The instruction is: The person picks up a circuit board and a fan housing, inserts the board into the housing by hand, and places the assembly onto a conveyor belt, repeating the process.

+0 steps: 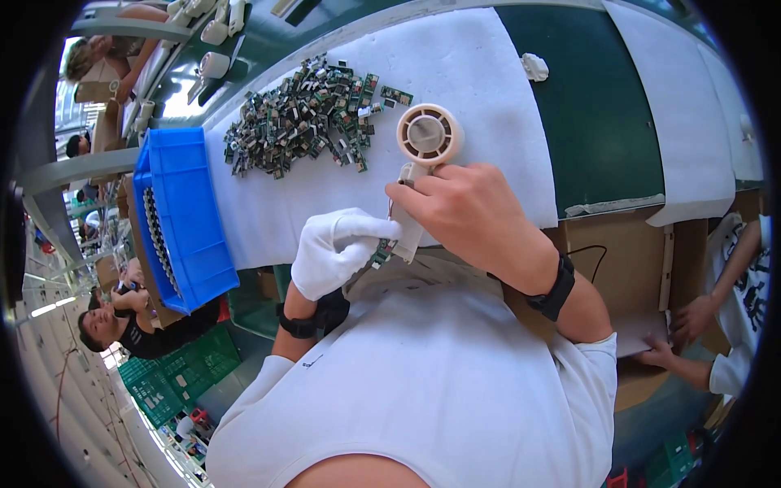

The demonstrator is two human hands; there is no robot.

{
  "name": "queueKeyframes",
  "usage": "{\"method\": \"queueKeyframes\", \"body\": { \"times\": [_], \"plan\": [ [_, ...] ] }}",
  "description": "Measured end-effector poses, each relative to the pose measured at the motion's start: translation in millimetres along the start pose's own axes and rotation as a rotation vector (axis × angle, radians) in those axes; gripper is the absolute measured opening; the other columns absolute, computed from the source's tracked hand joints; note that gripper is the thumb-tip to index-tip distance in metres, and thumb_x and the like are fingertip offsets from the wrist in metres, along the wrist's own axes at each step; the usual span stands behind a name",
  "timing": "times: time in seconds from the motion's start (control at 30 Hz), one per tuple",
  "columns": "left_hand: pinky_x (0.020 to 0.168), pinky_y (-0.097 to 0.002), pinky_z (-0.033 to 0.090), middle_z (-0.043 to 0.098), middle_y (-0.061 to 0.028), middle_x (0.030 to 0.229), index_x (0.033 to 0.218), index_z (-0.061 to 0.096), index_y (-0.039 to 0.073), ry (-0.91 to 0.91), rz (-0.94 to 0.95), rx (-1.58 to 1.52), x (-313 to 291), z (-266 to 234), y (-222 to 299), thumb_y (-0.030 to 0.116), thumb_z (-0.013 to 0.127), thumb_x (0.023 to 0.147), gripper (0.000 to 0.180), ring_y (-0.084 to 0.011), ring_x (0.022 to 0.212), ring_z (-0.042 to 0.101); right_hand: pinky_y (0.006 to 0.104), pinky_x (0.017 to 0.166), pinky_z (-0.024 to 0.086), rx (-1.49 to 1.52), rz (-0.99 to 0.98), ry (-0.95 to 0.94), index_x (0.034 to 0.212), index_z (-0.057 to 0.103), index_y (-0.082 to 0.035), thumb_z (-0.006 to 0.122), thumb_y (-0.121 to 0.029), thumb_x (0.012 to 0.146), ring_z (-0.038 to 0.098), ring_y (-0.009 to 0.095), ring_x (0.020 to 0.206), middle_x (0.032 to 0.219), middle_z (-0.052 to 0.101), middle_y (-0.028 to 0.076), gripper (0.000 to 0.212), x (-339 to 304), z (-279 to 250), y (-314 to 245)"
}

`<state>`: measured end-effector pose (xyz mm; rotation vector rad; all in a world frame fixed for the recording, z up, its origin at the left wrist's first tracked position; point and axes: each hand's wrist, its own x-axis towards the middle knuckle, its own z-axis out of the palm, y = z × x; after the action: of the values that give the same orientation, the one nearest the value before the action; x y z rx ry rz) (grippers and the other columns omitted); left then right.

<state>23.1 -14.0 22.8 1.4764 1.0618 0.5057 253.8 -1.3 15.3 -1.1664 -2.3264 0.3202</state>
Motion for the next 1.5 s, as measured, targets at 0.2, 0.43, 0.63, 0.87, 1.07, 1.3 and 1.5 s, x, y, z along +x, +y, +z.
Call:
{"method": "queueKeyframes", "body": {
  "times": [0.2,0.43,0.63,0.87,1.07,1.3,1.5],
  "plan": [
    [0.075,-0.0258,0.054,0.072,-0.007,0.097,0.113,0.072,-0.005,0.026,-0.144,-0.268,4,-2,8,-0.007,0.052,0.087,0.033,-0.0118,0.081,0.066,0.033,0.056,0.049,0.193,0.272,0.231,0.1,0.076,-0.011,0.075,-0.016,0.087,0.063,0.02,0.059,0.072,0.069,0.004,0.014,1,20,-14],
    [0.077,-0.0282,0.056,0.072,-0.0121,0.102,0.123,0.066,-0.008,0.297,-0.181,-0.344,9,-10,7,0.005,0.054,0.094,0.033,-0.0159,0.086,0.069,0.0319,0.057,0.05,0.169,0.288,0.227,0.099,0.076,-0.01,0.074,-0.015,0.087,0.063,0.019,0.059,0.074,0.07,0.005,0.013,2,23,-14],
    [0.076,-0.03,0.057,0.071,-0.0148,0.102,0.131,0.06,-0.007,0.326,-0.246,-0.584,10,-9,7,0.01,0.056,0.097,0.038,-0.0188,0.088,0.07,0.0311,0.056,0.049,0.258,0.326,0.201,0.1,0.077,-0.009,0.073,-0.012,0.087,0.061,0.018,0.057,0.074,0.07,0.006,0.013,3,18,-17],
    [0.076,-0.0274,0.058,0.071,-0.0124,0.101,0.129,0.061,-0.006,0.412,-0.299,-0.538,22,6,16,0.006,0.065,0.096,0.035,-0.0157,0.084,0.07,0.0299,0.055,0.047,0.356,0.38,0.197,0.099,0.078,-0.008,0.073,-0.011,0.086,0.057,0.016,0.054,0.071,0.067,0.007,0.015,4,18,-18],
    [0.074,-0.0238,0.057,0.073,-0.009,0.096,0.12,0.067,-0.006,0.406,-0.173,-0.21,26,12,24,-0.001,0.071,0.09,0.03,-0.0115,0.082,0.069,0.03,0.055,0.047,0.303,0.345,0.192,0.101,0.077,-0.009,0.073,-0.011,0.085,0.058,0.016,0.054,0.069,0.065,0.007,0.016,4,17,-17],
    [0.069,-0.0231,0.056,0.073,-0.0077,0.091,0.114,0.07,-0.006,0.381,-0.078,-0.124,34,11,31,-0.002,0.071,0.09,0.024,-0.0109,0.077,0.069,0.0329,0.057,0.049,0.275,0.295,0.092,0.104,0.074,-0.009,0.074,-0.01,0.083,0.061,0.02,0.058,0.072,0.066,0.008,0.02,2,7,-14],
    [0.069,-0.0255,0.059,0.073,-0.0083,0.095,0.115,0.069,-0.006,0.292,-0.096,-0.287,35,17,44,-0.002,0.07,0.091,0.025,-0.0119,0.078,0.07,0.0318,0.055,0.048,0.199,0.2,0.164,0.102,0.075,-0.008,0.075,-0.012,0.083,0.06,0.019,0.057,0.069,0.064,0.008,0.019,0,18,-8]
  ]
}}
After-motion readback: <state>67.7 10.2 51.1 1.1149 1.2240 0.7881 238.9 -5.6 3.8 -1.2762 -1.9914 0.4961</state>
